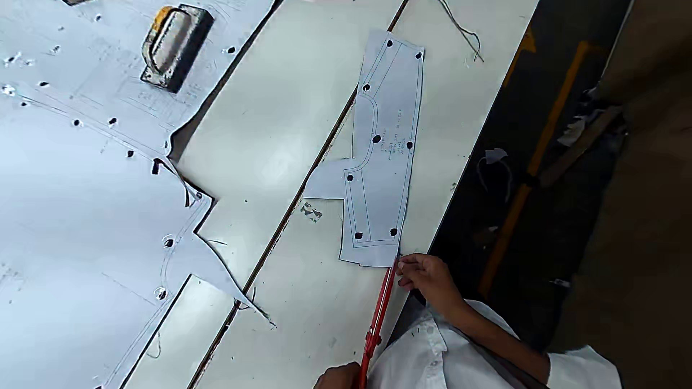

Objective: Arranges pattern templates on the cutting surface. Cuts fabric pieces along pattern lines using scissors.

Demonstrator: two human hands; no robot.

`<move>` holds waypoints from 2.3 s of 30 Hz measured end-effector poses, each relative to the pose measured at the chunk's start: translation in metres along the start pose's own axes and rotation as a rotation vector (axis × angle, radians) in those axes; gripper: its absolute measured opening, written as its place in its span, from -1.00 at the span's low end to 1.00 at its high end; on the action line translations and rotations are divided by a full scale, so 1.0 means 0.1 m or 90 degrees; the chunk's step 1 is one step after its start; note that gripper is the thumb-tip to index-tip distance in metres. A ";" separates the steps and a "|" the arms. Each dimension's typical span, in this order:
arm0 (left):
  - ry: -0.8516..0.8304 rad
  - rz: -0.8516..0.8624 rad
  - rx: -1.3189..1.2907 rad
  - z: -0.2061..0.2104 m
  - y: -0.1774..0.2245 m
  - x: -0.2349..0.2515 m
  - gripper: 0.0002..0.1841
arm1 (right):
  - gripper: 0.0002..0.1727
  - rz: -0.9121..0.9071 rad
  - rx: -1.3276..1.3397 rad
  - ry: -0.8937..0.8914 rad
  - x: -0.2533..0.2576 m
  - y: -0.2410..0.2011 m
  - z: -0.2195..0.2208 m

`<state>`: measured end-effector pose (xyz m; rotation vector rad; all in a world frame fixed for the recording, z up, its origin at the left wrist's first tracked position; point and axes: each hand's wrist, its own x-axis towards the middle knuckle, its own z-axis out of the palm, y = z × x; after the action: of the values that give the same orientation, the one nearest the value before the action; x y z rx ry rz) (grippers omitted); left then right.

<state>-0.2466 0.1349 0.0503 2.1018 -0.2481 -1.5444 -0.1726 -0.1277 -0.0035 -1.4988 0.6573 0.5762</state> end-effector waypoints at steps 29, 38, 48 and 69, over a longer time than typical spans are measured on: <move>0.035 -0.072 0.020 -0.05 0.28 0.17 -0.67 | -0.85 -0.040 0.076 -0.064 -0.14 0.07 -0.06; 0.064 -0.054 0.018 -0.02 0.30 0.19 -0.74 | -0.86 -0.060 0.061 -0.058 -0.15 0.09 -0.07; 0.103 -0.030 -0.017 0.01 0.19 0.22 -0.76 | -0.90 -0.080 0.062 -0.054 -0.16 0.15 -0.09; 0.103 -0.034 -0.046 0.03 0.09 0.26 -0.82 | -0.80 -0.091 0.059 -0.032 -0.15 0.05 -0.12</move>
<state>-0.2396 0.1153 0.0322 2.1780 -0.0765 -1.3816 -0.1873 -0.1392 0.0040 -1.4274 0.5261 0.4666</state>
